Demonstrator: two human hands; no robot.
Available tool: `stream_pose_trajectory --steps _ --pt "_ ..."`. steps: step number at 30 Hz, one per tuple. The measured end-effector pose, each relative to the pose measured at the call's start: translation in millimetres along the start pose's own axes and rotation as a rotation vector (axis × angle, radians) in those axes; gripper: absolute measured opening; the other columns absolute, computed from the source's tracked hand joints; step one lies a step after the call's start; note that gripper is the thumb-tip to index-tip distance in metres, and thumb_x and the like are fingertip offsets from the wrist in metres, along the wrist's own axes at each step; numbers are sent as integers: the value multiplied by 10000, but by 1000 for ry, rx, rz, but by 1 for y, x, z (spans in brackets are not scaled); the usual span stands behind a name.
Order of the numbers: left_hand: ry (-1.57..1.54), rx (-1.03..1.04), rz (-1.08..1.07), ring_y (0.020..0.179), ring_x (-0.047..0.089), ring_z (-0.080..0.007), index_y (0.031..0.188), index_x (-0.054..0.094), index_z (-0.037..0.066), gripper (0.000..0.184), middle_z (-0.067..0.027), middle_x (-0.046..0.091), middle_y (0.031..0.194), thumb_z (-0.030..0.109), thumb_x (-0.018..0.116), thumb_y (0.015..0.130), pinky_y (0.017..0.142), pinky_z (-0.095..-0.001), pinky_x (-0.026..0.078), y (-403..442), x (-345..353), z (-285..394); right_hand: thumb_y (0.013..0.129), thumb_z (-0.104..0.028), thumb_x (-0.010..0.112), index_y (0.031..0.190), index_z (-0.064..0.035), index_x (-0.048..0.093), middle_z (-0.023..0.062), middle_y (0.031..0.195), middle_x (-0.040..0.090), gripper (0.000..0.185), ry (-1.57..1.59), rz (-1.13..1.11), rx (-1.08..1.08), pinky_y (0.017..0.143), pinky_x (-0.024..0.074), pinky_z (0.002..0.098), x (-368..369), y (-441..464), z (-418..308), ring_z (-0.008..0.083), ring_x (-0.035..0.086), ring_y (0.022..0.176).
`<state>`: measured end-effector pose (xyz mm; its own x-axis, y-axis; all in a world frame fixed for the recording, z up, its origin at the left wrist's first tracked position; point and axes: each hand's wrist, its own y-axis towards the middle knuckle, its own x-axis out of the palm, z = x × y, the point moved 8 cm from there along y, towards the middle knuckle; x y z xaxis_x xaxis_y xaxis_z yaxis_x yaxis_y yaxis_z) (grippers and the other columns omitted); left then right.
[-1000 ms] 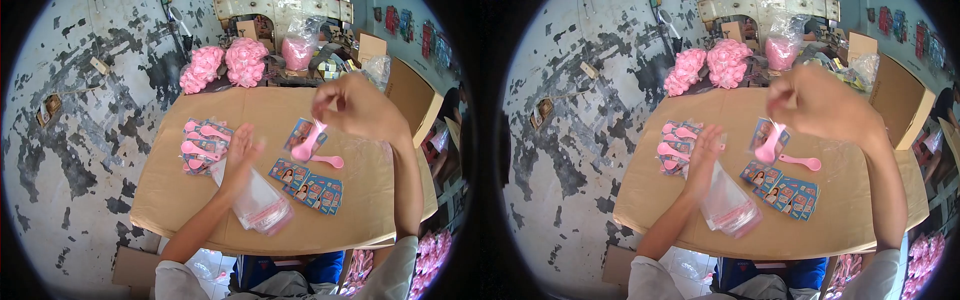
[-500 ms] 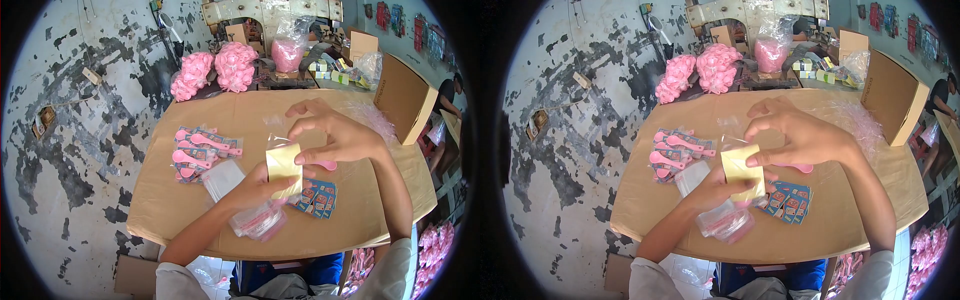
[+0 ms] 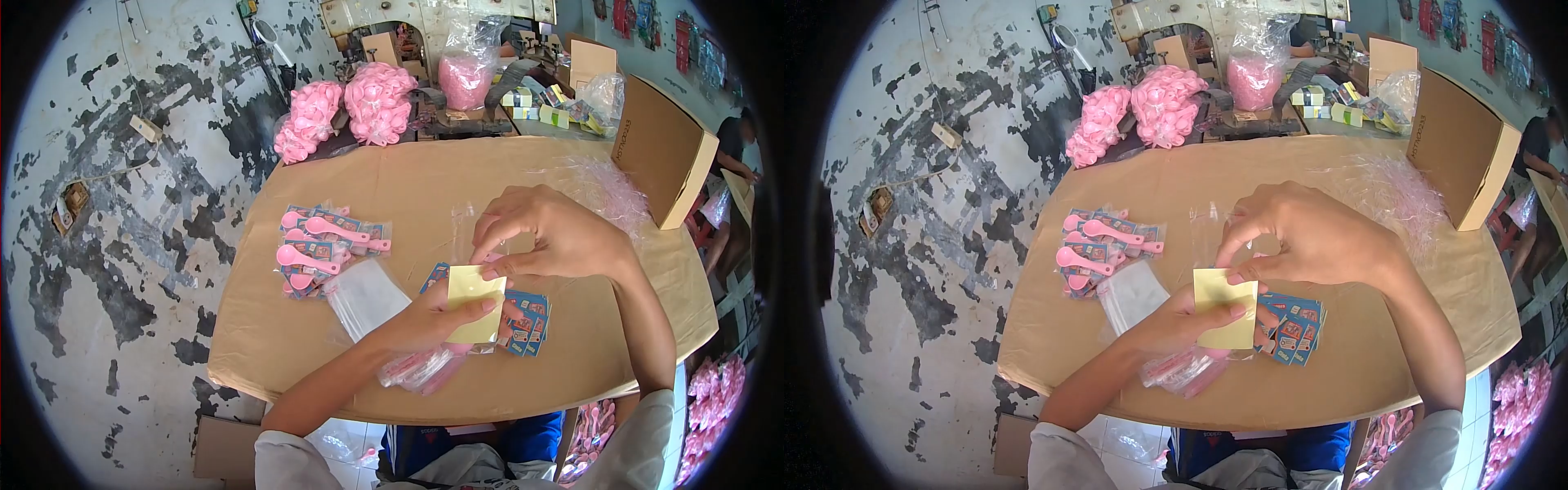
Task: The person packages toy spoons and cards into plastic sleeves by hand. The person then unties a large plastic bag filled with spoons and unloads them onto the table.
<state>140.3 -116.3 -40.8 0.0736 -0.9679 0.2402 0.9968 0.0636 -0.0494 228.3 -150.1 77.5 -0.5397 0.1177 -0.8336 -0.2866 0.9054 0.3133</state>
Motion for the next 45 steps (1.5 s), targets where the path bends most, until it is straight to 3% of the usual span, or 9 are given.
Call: stream_pose_trajectory --steps 8,11,15,20,23,36,39,43,45 --pt "-116 -26 0 1078 662 -260 1402 405 25 481 -184 634 1212 241 569 1006 882 -370 548 -4 8 6 842 -184 734 962 -97 762 69 890 719 151 -64 -81 -76 769 508 371 9 -2 -13 232 642 853" --pt "-81 -16 2 1030 642 -165 1401 444 35 449 -112 664 1162 283 519 1034 847 -309 551 -4 6 -4 884 -166 697 1006 -64 748 87 892 727 168 135 -46 38 735 526 344 10 -2 -9 203 665 807" --pt "28 81 26 1156 622 -257 1415 395 37 471 -167 604 1250 292 501 1034 869 -365 567 -6 4 -3 918 -119 674 1007 2 713 119 891 729 155 320 210 150 684 541 298 7 -8 7 174 690 761" --pt "-5 438 356 1151 624 -250 1423 383 26 417 -149 575 1288 252 397 1073 844 -332 577 -10 -14 22 859 -89 707 932 -13 704 97 875 708 106 69 393 184 690 542 318 3 -14 -2 222 677 759" --pt "-11 387 382 1176 561 -136 1430 406 8 402 -96 545 1324 210 356 1086 889 -254 512 -15 -11 19 819 -126 728 905 -58 717 56 862 683 110 -297 494 4 700 535 339 -2 -17 -19 219 640 784" --pt "332 316 441 955 636 -81 1455 392 5 420 -108 614 1284 181 396 1074 799 -223 507 -17 -18 7 748 -165 727 778 -80 599 34 805 616 157 -792 461 -45 711 460 325 16 -14 -20 177 577 810" --pt "-29 281 418 931 654 -90 1457 371 23 425 -119 625 1265 210 392 1075 768 -243 537 -14 -20 11 776 -153 683 824 -69 584 66 795 589 138 -93 565 205 689 440 279 -18 -30 10 160 558 760" --pt "-179 237 463 932 660 -107 1431 396 36 415 -113 635 1223 242 411 1072 761 -255 549 -14 -37 1 791 -61 667 937 -23 615 113 887 636 160 1006 409 169 756 477 302 -55 -90 118 199 611 842" --pt "-184 185 443 930 657 -107 1400 439 32 405 -98 646 1179 261 432 1067 764 -255 548 -11 -37 -5 783 -51 687 1010 -12 645 114 955 660 235 -120 416 412 776 487 346 -60 -137 164 239 630 875"
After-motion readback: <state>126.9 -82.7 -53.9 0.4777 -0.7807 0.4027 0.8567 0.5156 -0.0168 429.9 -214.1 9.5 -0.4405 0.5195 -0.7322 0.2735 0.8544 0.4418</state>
